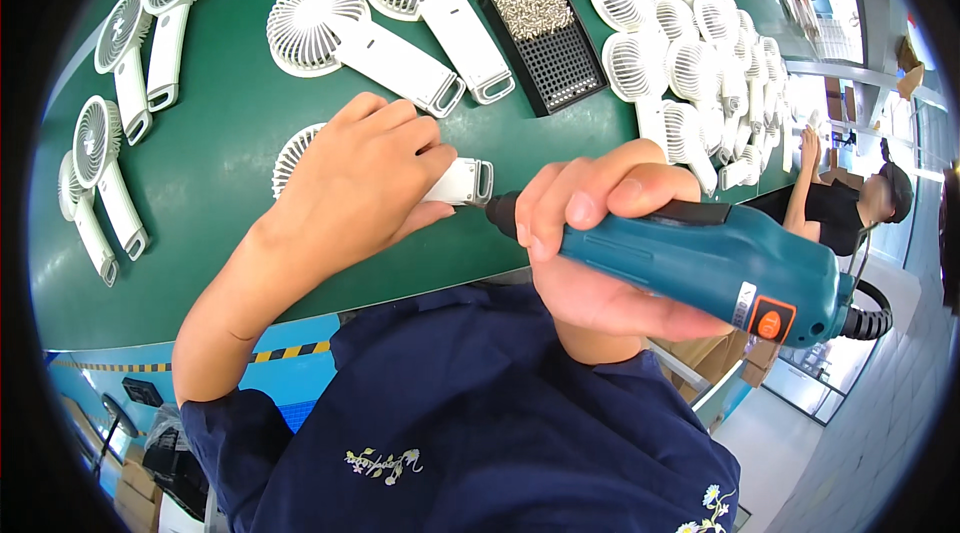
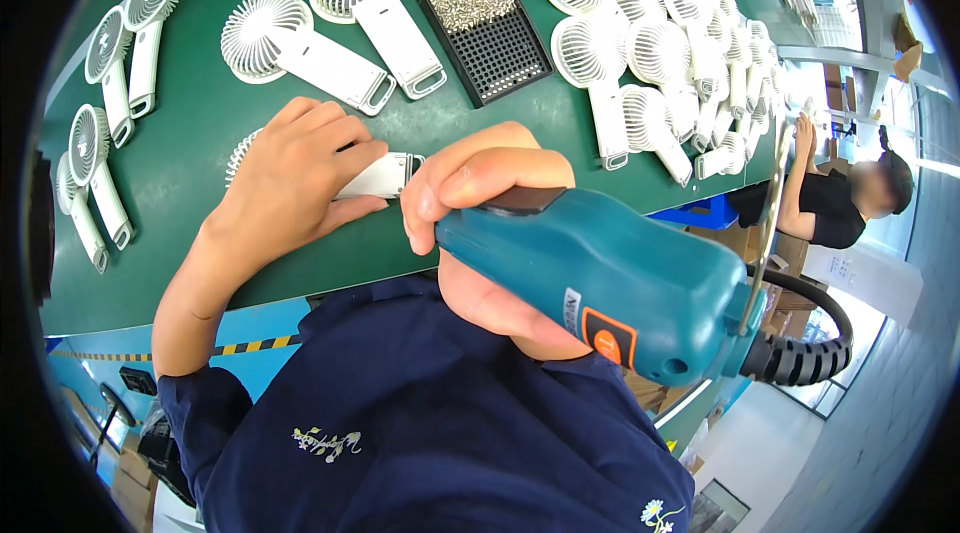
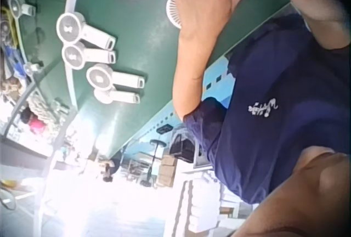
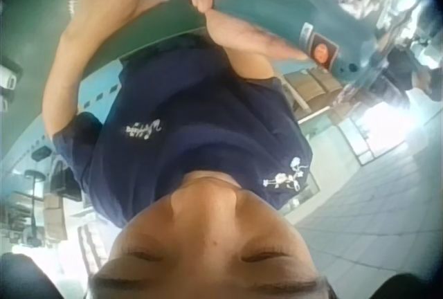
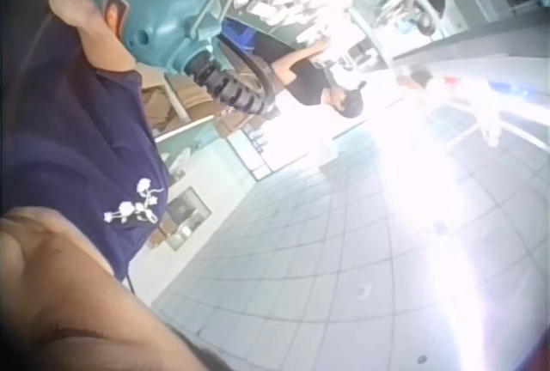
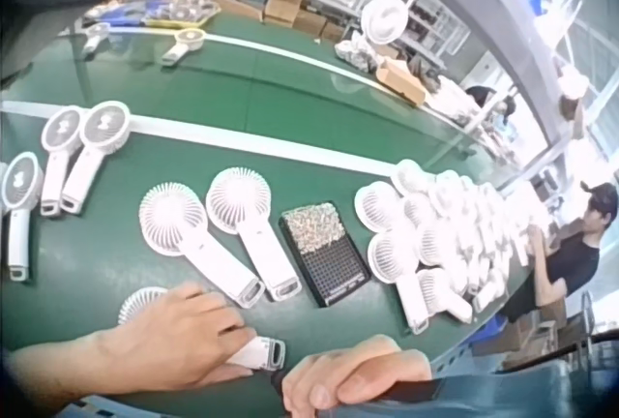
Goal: Assemble small handheld electric fans on a production line using an electric screwdriver.
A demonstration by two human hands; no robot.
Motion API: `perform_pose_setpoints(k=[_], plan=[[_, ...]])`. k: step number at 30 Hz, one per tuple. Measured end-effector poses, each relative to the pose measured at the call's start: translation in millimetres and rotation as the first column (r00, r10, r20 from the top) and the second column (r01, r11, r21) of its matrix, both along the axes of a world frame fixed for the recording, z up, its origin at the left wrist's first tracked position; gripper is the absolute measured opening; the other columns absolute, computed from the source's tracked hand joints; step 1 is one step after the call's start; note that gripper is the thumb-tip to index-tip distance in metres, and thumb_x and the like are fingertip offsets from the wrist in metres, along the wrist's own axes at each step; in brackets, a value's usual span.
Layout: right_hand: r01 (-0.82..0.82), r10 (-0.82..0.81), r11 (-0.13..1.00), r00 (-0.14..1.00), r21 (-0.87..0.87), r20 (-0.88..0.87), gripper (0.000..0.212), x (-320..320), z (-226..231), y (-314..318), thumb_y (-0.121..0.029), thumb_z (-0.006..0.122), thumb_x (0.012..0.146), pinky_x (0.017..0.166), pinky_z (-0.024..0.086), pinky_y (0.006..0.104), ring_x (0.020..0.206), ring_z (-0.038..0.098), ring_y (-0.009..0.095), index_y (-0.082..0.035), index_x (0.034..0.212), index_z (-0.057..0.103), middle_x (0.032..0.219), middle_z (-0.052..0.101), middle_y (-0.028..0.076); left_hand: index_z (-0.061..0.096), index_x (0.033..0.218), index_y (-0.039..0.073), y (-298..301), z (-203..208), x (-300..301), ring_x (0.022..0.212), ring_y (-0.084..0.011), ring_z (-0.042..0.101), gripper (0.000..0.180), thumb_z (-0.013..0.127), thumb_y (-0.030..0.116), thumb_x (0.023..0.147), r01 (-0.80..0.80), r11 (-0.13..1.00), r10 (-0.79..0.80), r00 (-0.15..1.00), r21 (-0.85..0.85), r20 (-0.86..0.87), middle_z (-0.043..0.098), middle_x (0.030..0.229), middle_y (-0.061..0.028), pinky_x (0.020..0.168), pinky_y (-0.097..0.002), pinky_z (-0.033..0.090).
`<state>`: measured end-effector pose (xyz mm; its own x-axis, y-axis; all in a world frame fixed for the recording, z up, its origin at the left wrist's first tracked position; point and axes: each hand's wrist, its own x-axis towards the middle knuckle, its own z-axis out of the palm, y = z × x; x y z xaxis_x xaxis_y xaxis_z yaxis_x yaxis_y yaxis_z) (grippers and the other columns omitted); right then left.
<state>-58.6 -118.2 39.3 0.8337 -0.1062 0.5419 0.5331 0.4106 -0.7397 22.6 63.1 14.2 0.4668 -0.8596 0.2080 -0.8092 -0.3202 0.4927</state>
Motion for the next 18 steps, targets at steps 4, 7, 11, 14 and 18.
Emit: perform_pose_setpoints(k=[4, 7, 11, 14, 18], plan=[[-0.001, 0.0, 0.999, 1.0, 0.032, 0.021, 0.082, -0.9, 3.8, -3.6, -0.077, 0.049, 0.082, 0.054, 0.046, 0.0355, 0.06, 0.055, 0.023, -0.001, 0.113, 0.049, 0.097, 0.052, 0.013, 0.065, 0.098, 0.005, 0.1, 1.5, -0.1, 0.087, -0.0249, 0.055, 0.038, 0.078, 0.021, 0.065, -0.003, 1.0, 0.003, 1.0, 0.025, 0.0, 0.058, 0.09, -0.0058, 0.082, -0.0362, 0.043], [0.002, -0.002, 1.0, 1.0, 0.009, 0.014, 0.084, 0.9, 5.0, -8.0, -0.079, 0.048, 0.081, 0.053, 0.046, 0.0357, 0.059, 0.055, 0.023, -0.001, 0.112, 0.049, 0.096, 0.052, 0.013, 0.065, 0.098, 0.005, -0.8, 1.5, 0.6, 0.087, -0.0247, 0.055, 0.039, 0.078, 0.021, 0.065, 0.003, 1.0, -0.003, 1.0, -0.001, 0.002, 0.058, 0.09, -0.0058, 0.082, -0.0362, 0.043], [0.043, -0.043, 0.999, 0.999, 0.021, -0.024, 0.085, -2.5, 4.5, -0.7, -0.08, 0.047, 0.08, 0.053, 0.045, 0.0362, 0.058, 0.054, 0.023, 0.0, 0.109, 0.05, 0.094, 0.051, 0.012, 0.066, 0.098, 0.004, -1.2, 0.4, 1.5, 0.087, -0.0246, 0.055, 0.039, 0.078, 0.022, 0.065, 0.0, 1.0, 0.001, 1.0, 0.019, -0.015, 0.058, 0.09, -0.0059, 0.082, -0.0361, 0.043], [0.022, -0.023, 0.999, 1.0, -0.023, -0.012, 0.084, -3.9, 5.6, -0.7, -0.079, 0.049, 0.08, 0.053, 0.045, 0.0366, 0.058, 0.054, 0.024, 0.0, 0.107, 0.05, 0.092, 0.05, 0.012, 0.066, 0.098, 0.004, 0.1, 0.8, 0.3, 0.088, -0.0247, 0.055, 0.039, 0.078, 0.021, 0.065, -0.008, 1.0, 0.008, 1.0, 0.007, -0.015, 0.059, 0.09, -0.0059, 0.082, -0.0362, 0.043], [0.014, -0.014, 1.0, 1.0, -0.022, -0.023, 0.082, -4.2, 5.4, -0.1, -0.078, 0.051, 0.08, 0.054, 0.045, 0.0367, 0.059, 0.054, 0.024, 0.0, 0.106, 0.05, 0.091, 0.049, 0.012, 0.066, 0.098, 0.004, 0.4, 0.0, -0.3, 0.088, -0.0248, 0.056, 0.039, 0.078, 0.021, 0.065, -0.007, 1.0, 0.007, 1.0, 0.003, -0.013, 0.059, 0.09, -0.006, 0.082, -0.0362, 0.043]])
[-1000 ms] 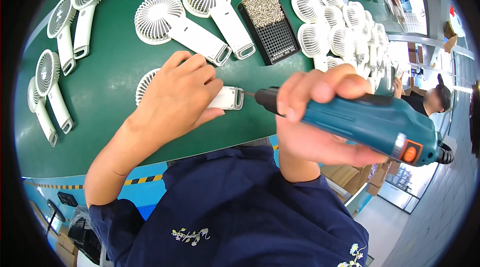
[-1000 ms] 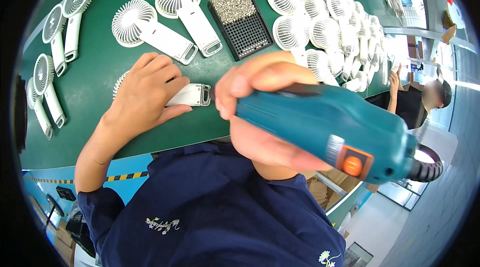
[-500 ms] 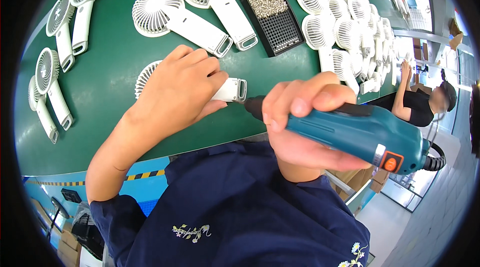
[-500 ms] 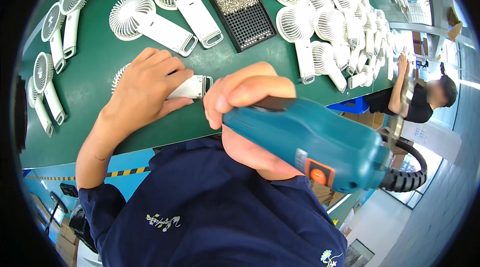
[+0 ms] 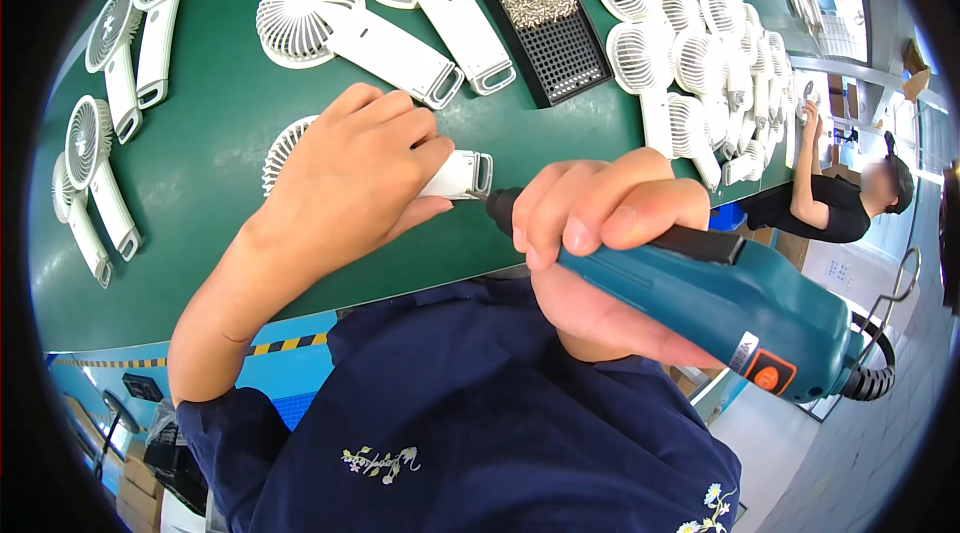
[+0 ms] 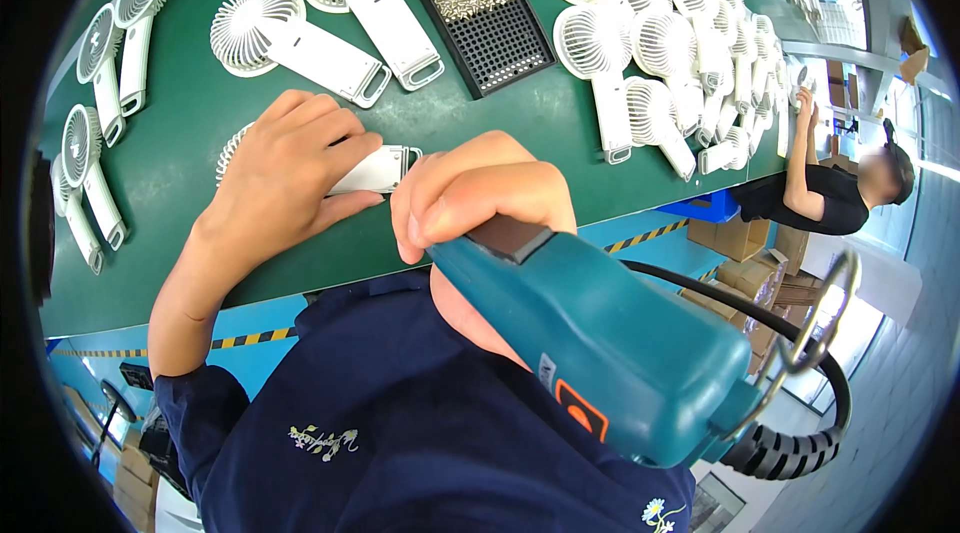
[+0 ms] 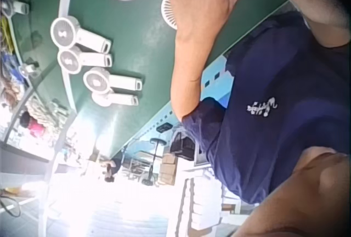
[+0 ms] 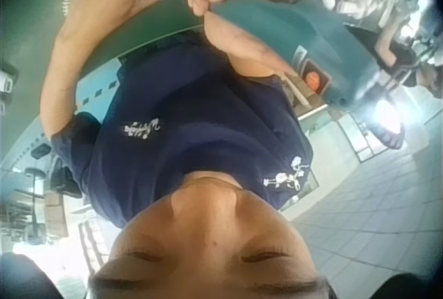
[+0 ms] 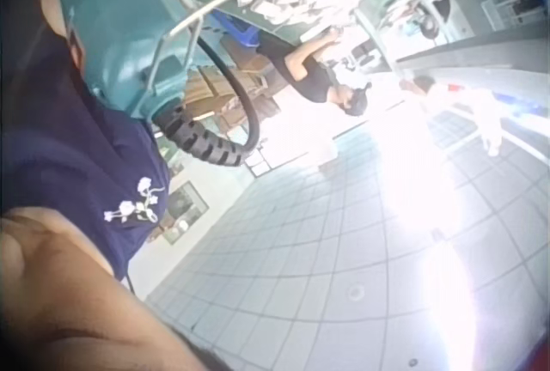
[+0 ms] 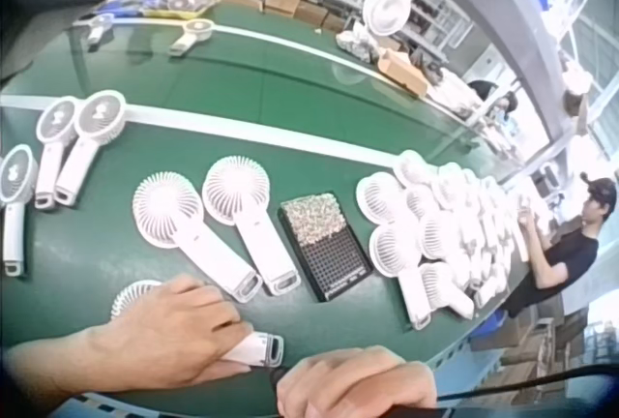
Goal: Assemble small handheld electric fans on a production line using an electric screwdriver.
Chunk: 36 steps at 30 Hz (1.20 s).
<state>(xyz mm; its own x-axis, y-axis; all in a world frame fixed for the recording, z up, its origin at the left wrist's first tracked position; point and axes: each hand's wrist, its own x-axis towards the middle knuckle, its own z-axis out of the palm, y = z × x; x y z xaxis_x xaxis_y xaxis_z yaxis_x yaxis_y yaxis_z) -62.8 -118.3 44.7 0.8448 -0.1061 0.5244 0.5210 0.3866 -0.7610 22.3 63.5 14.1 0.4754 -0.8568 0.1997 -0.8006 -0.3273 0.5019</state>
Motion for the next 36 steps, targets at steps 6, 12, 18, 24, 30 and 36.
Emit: perform_pose_setpoints(k=[6, 12, 18, 24, 30, 36], plan=[[-0.019, 0.019, 1.0, 1.0, -0.001, -0.013, 0.079, 1.4, 2.2, 1.8, -0.076, 0.053, 0.08, 0.055, 0.045, 0.0369, 0.059, 0.054, 0.024, 0.0, 0.105, 0.051, 0.089, 0.049, 0.012, 0.066, 0.098, 0.004, -0.1, 1.3, 0.2, 0.088, -0.025, 0.055, 0.039, 0.078, 0.02, 0.064, 0.001, 1.0, -0.001, 1.0, 0.001, -0.007, 0.059, 0.089, -0.006, 0.082, -0.0362, 0.043], [-0.041, 0.041, 0.999, 0.999, 0.002, -0.019, 0.078, 3.0, 5.2, -1.4, -0.075, 0.054, 0.081, 0.056, 0.045, 0.0373, 0.06, 0.054, 0.024, 0.0, 0.105, 0.051, 0.089, 0.049, 0.011, 0.065, 0.098, 0.004, -0.8, 1.6, 0.7, 0.088, -0.0252, 0.055, 0.039, 0.078, 0.021, 0.065, 0.006, 1.0, -0.006, 1.0, 0.01, 0.006, 0.058, 0.089, -0.0057, 0.081, -0.0364, 0.043], [-0.052, 0.052, 0.999, 0.997, 0.011, 0.048, 0.08, 5.9, 19.4, -21.8, -0.072, 0.05, 0.085, 0.06, 0.046, 0.0373, 0.067, 0.055, 0.023, 0.0, 0.121, 0.05, 0.102, 0.052, 0.013, 0.065, 0.098, 0.005, -1.3, 3.4, 0.0, 0.087, -0.0248, 0.055, 0.038, 0.078, 0.022, 0.067, -0.012, 0.999, 0.012, 1.0, 0.03, 0.011, 0.058, 0.089, -0.0054, 0.082, -0.0364, 0.043], [0.129, -0.146, 0.968, 0.987, 0.215, 0.066, 0.092, 26.3, -2.7, -39.9, -0.083, 0.039, 0.081, 0.05, 0.048, 0.0343, 0.058, 0.057, 0.021, 0.001, 0.118, 0.05, 0.099, 0.056, 0.015, 0.065, 0.102, 0.005, -10.6, 10.5, -6.2, 0.088, -0.0247, 0.056, 0.038, 0.077, 0.021, 0.069, -0.036, 0.995, 0.029, 0.997, 0.097, 0.069, 0.058, 0.093, -0.0066, 0.084, -0.0368, 0.044], [0.239, -0.252, 0.942, 0.968, 0.235, 0.023, 0.081, 29.0, 4.1, -47.0, -0.079, 0.036, 0.085, 0.043, 0.041, 0.0289, 0.05, 0.05, 0.016, -0.005, 0.114, 0.053, 0.097, 0.057, 0.009, 0.066, 0.102, 0.003, -37.4, 27.1, -7.7, 0.091, -0.0303, 0.06, 0.029, 0.072, 0.016, 0.078, -0.084, 0.979, 0.067, 0.993, -0.185, -0.094, 0.063, 0.099, -0.0094, 0.079, -0.041, 0.048], [0.194, -0.265, 0.889, 0.957, 0.416, 0.12, 0.091, 27.3, 39.3, -56.1, -0.086, 0.036, 0.079, 0.041, 0.042, 0.0301, 0.048, 0.052, 0.018, -0.005, 0.115, 0.055, 0.095, 0.059, 0.01, 0.068, 0.088, -0.002, -71.8, 27.7, 11.6, 0.07, -0.0391, 0.064, 0.011, 0.064, 0.008, 0.084, 0.108, 0.984, -0.143, 0.953, -0.142, -0.267, 0.063, 0.069, -0.0203, 0.065, -0.046, 0.051]])
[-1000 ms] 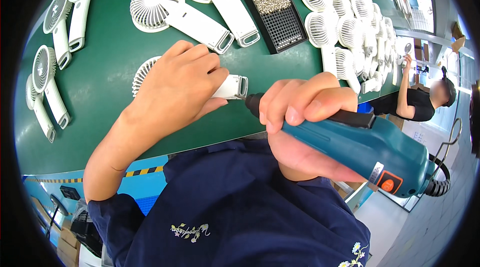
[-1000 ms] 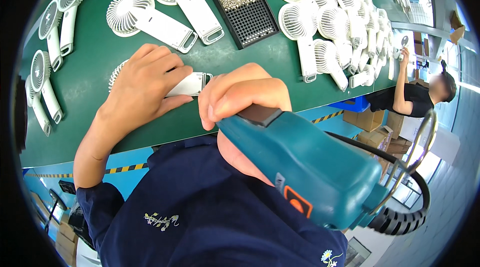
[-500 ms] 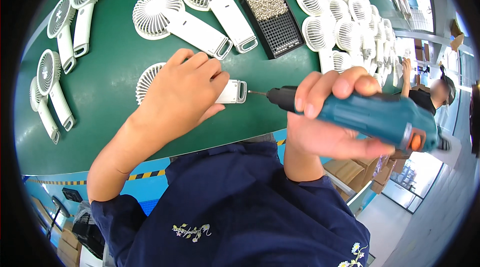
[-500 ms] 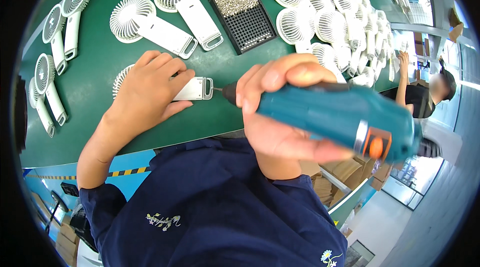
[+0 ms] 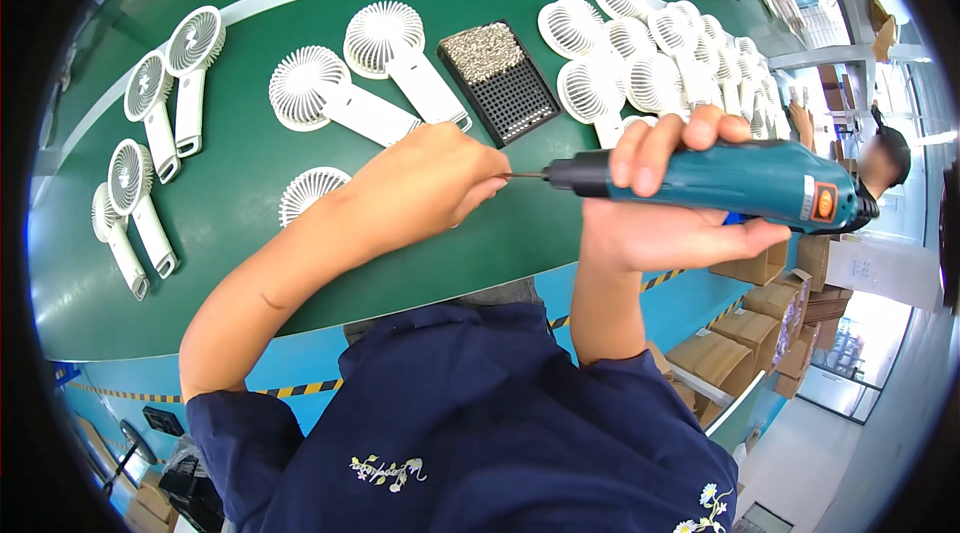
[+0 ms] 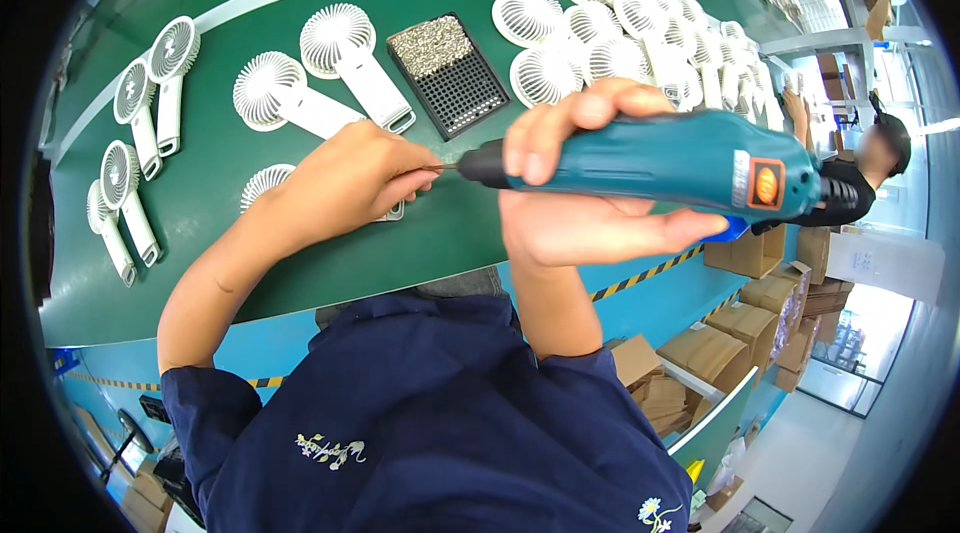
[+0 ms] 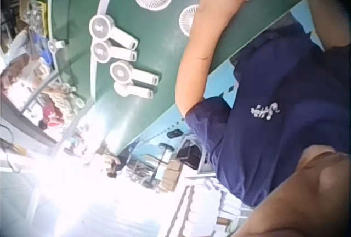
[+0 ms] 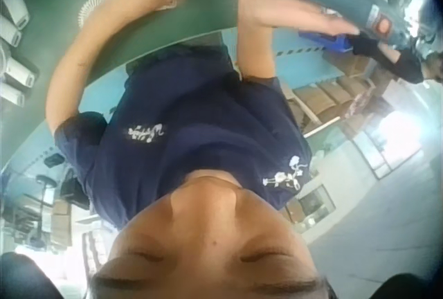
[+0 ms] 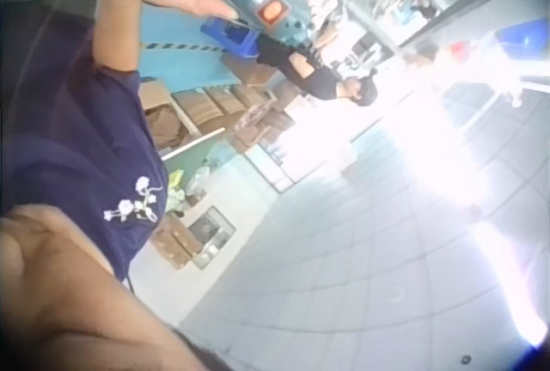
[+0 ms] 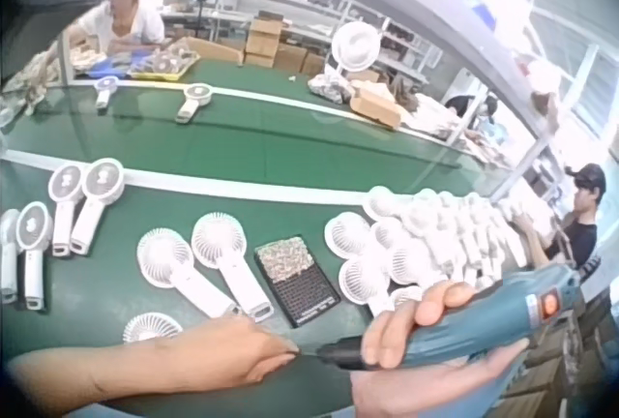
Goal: Assemble small handheld electric fans on a production line using an electric screwdriver.
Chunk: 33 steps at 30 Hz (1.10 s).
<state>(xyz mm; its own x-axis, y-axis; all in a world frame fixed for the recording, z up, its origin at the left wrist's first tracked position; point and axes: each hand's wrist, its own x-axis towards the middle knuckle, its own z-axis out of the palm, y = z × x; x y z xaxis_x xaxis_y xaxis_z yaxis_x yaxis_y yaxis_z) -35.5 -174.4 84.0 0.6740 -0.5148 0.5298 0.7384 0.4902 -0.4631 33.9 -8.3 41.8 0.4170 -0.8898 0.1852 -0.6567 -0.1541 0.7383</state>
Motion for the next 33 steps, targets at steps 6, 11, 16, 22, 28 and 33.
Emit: perform_pose_setpoints(k=[6, 11, 16, 22, 28, 33], plan=[[0.202, -0.204, 0.979, 0.974, -0.031, -0.103, 0.084, -19.7, -13.7, -40.0, -0.082, 0.033, 0.084, 0.038, 0.041, 0.0286, 0.046, 0.049, 0.017, -0.004, 0.108, 0.056, 0.087, 0.056, 0.01, 0.068, 0.092, 0.001, -37.2, -4.3, 26.3, 0.072, -0.0364, 0.065, 0.011, 0.063, 0.008, 0.085, -0.069, 0.994, 0.081, 0.986, -0.089, 0.143, 0.067, 0.079, -0.0185, 0.065, -0.0403, 0.052], [0.184, -0.17, 0.98, 0.971, 0.071, -0.166, 0.083, -39.0, -27.3, -39.9, -0.081, 0.033, 0.084, 0.038, 0.04, 0.0281, 0.045, 0.049, 0.017, -0.004, 0.106, 0.054, 0.088, 0.055, 0.009, 0.068, 0.097, -0.001, -58.5, -18.4, 63.0, 0.078, -0.0317, 0.068, 0.017, 0.067, 0.008, 0.082, -0.051, 0.993, 0.065, 0.989, -0.107, 0.131, 0.07, 0.087, -0.0169, 0.069, -0.0391, 0.053], [0.207, -0.203, 0.978, 0.965, 0.009, -0.165, 0.081, -45.1, -33.7, -42.6, -0.08, 0.035, 0.085, 0.039, 0.04, 0.0281, 0.046, 0.049, 0.016, -0.004, 0.108, 0.054, 0.089, 0.056, 0.008, 0.066, 0.11, 0.001, -1.8, 36.7, 35.2, 0.072, -0.0232, 0.062, 0.033, 0.072, 0.012, 0.08, -0.263, 0.965, 0.263, 0.964, 0.007, 0.03, 0.069, 0.097, -0.0119, 0.068, -0.0339, 0.051], [-0.032, 0.025, 0.995, 0.997, -0.099, -0.08, 0.088, -20.5, -35.2, 4.0, -0.083, 0.037, 0.081, 0.039, 0.041, 0.0294, 0.045, 0.05, 0.017, -0.002, 0.11, 0.053, 0.089, 0.055, 0.009, 0.066, 0.106, 0.002, 55.9, 18.0, -26.3, 0.098, -0.0294, 0.06, 0.042, 0.079, 0.015, 0.067, -0.225, 0.966, 0.191, 0.953, 0.127, 0.234, 0.066, 0.101, -0.0101, 0.086, -0.0384, 0.047], [-0.152, 0.169, 0.943, 0.985, -0.295, 0.034, 0.096, 3.8, -45.2, 42.4, -0.085, 0.046, 0.076, 0.042, 0.048, 0.0334, 0.051, 0.055, 0.023, 0.005, 0.109, 0.052, 0.088, 0.054, 0.014, 0.066, 0.096, 0.004, 62.1, -8.1, -29.6, 0.09, -0.027, 0.058, 0.034, 0.079, 0.014, 0.066, -0.283, 0.951, 0.249, 0.938, 0.122, 0.24, 0.063, 0.094, -0.0068, 0.077, -0.0376, 0.044], [-0.175, 0.183, 0.934, 0.983, -0.313, -0.006, 0.097, 8.2, -50.6, 46.7, -0.085, 0.048, 0.075, 0.045, 0.049, 0.0347, 0.054, 0.057, 0.025, 0.006, 0.108, 0.051, 0.088, 0.054, 0.015, 0.066, 0.093, 0.005, 64.3, -12.9, -26.1, 0.088, -0.0264, 0.058, 0.032, 0.079, 0.013, 0.066, -0.265, 0.96, 0.243, 0.948, 0.09, 0.204, 0.062, 0.092, -0.0059, 0.076, -0.0373, 0.044]])
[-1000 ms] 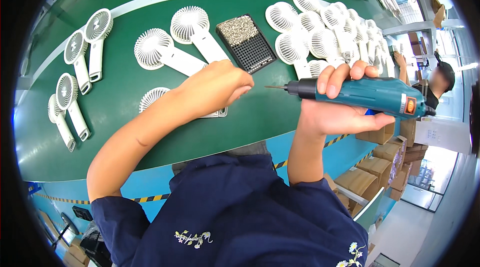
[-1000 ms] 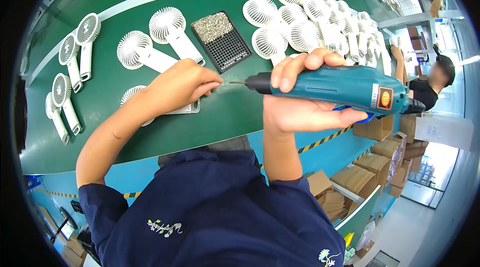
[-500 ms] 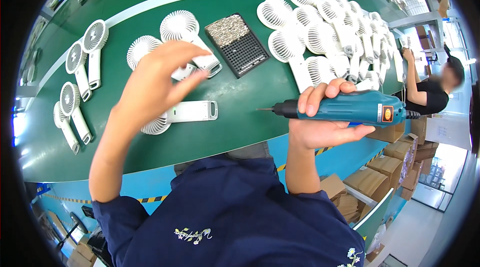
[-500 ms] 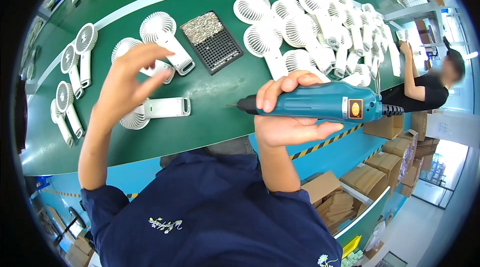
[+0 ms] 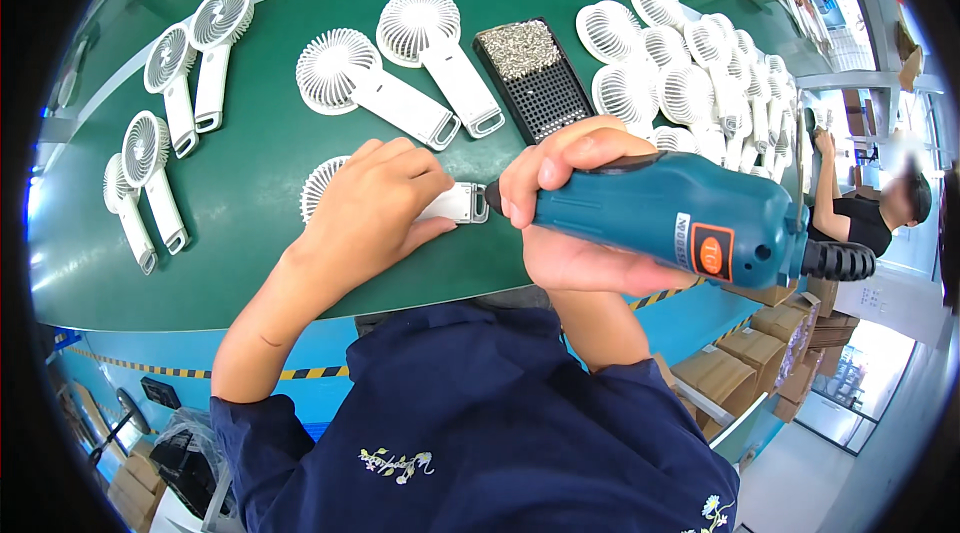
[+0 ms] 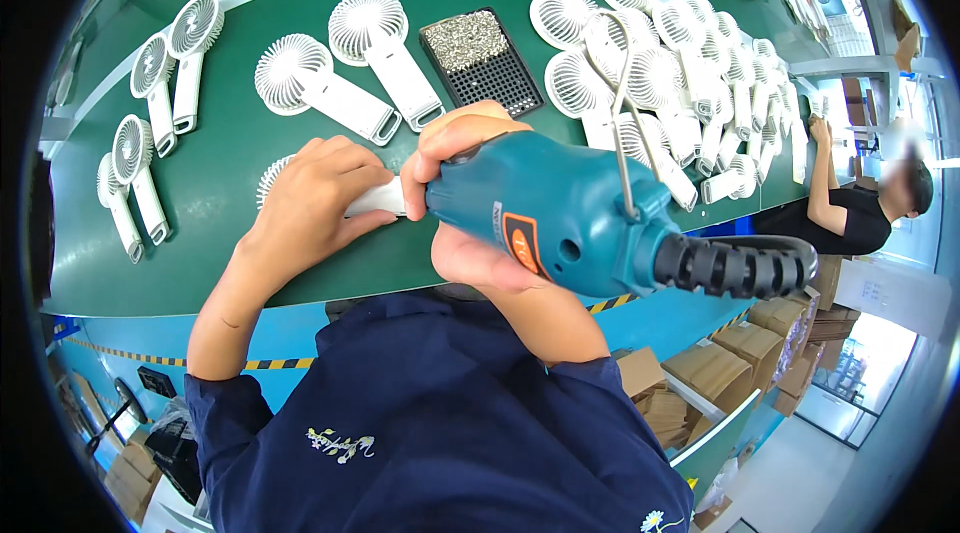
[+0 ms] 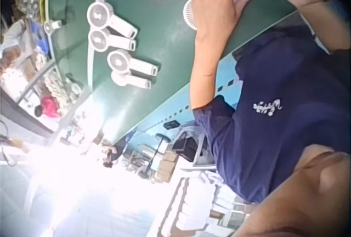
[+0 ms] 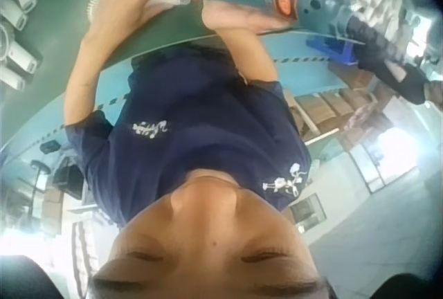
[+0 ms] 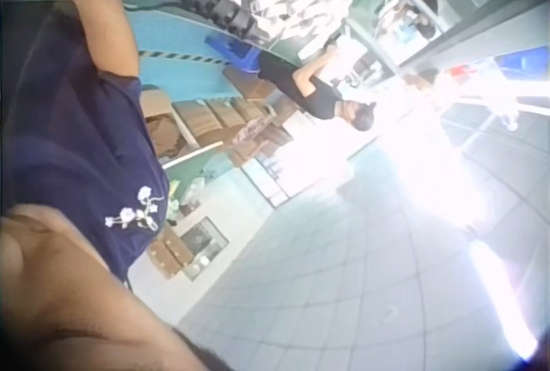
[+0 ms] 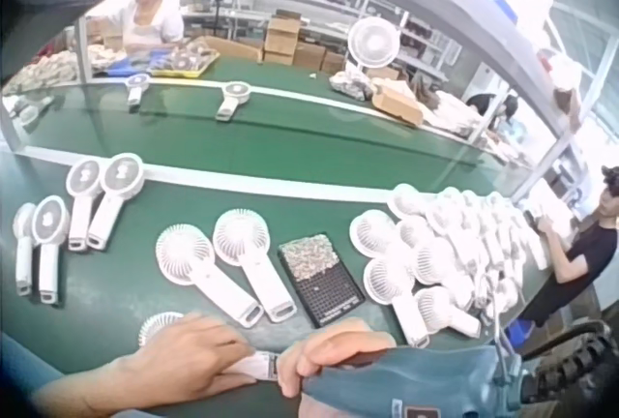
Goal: Assemble small handheld electric fans on a production line using an electric screwdriver.
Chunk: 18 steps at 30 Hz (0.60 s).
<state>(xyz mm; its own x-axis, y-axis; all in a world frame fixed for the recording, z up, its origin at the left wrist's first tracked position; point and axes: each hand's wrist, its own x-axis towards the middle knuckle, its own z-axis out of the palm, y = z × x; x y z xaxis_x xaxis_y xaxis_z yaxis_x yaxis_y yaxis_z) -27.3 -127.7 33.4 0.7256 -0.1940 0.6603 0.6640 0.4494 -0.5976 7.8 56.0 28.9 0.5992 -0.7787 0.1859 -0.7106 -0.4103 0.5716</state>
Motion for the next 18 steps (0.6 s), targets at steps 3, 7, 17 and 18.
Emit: perform_pose_setpoints(k=[3, 7, 17, 18], plan=[[-0.026, 0.025, 0.999, 0.999, -0.019, -0.038, 0.098, 0.6, -0.6, 0.8, -0.086, 0.047, 0.074, 0.045, 0.049, 0.0346, 0.054, 0.056, 0.024, 0.007, 0.107, 0.052, 0.088, 0.054, 0.015, 0.065, 0.091, 0.004, 0.8, -3.3, -0.4, 0.086, -0.0242, 0.056, 0.028, 0.078, 0.015, 0.068, -0.002, 0.999, 0.004, 0.999, -0.053, 0.038, 0.058, 0.087, -0.005, 0.075, -0.0362, 0.043], [-0.056, 0.053, 0.998, 0.997, -0.043, -0.047, 0.098, 3.2, -4.2, 2.2, -0.086, 0.048, 0.073, 0.046, 0.048, 0.035, 0.053, 0.056, 0.024, 0.007, 0.106, 0.052, 0.087, 0.055, 0.015, 0.064, 0.09, 0.004, 1.1, -5.1, 0.3, 0.085, -0.0245, 0.056, 0.028, 0.077, 0.015, 0.068, -0.003, 0.997, 0.004, 1.0, -0.073, 0.025, 0.058, 0.086, -0.0054, 0.074, -0.0367, 0.043], [-0.029, 0.025, 0.998, 0.998, -0.06, -0.062, 0.103, 6.3, -2.5, 5.1, -0.091, 0.049, 0.065, 0.043, 0.045, 0.0298, 0.051, 0.055, 0.02, 0.007, 0.097, 0.054, 0.08, 0.055, 0.013, 0.065, 0.09, 0.004, 0.9, -7.4, -1.1, 0.085, -0.0243, 0.056, 0.028, 0.078, 0.015, 0.068, 0.002, 0.997, 0.001, 0.999, -0.078, 0.036, 0.057, 0.085, -0.0056, 0.074, -0.0365, 0.044], [0.012, -0.015, 0.999, 0.999, -0.049, -0.046, 0.106, 7.5, -2.3, 6.1, -0.093, 0.046, 0.063, 0.041, 0.044, 0.0253, 0.05, 0.055, 0.016, 0.006, 0.098, 0.055, 0.078, 0.056, 0.011, 0.065, 0.09, 0.004, 1.0, -7.7, -1.1, 0.085, -0.0243, 0.056, 0.028, 0.078, 0.015, 0.068, 0.002, 0.997, 0.001, 0.999, -0.079, 0.036, 0.057, 0.085, -0.0056, 0.074, -0.0365, 0.044]])
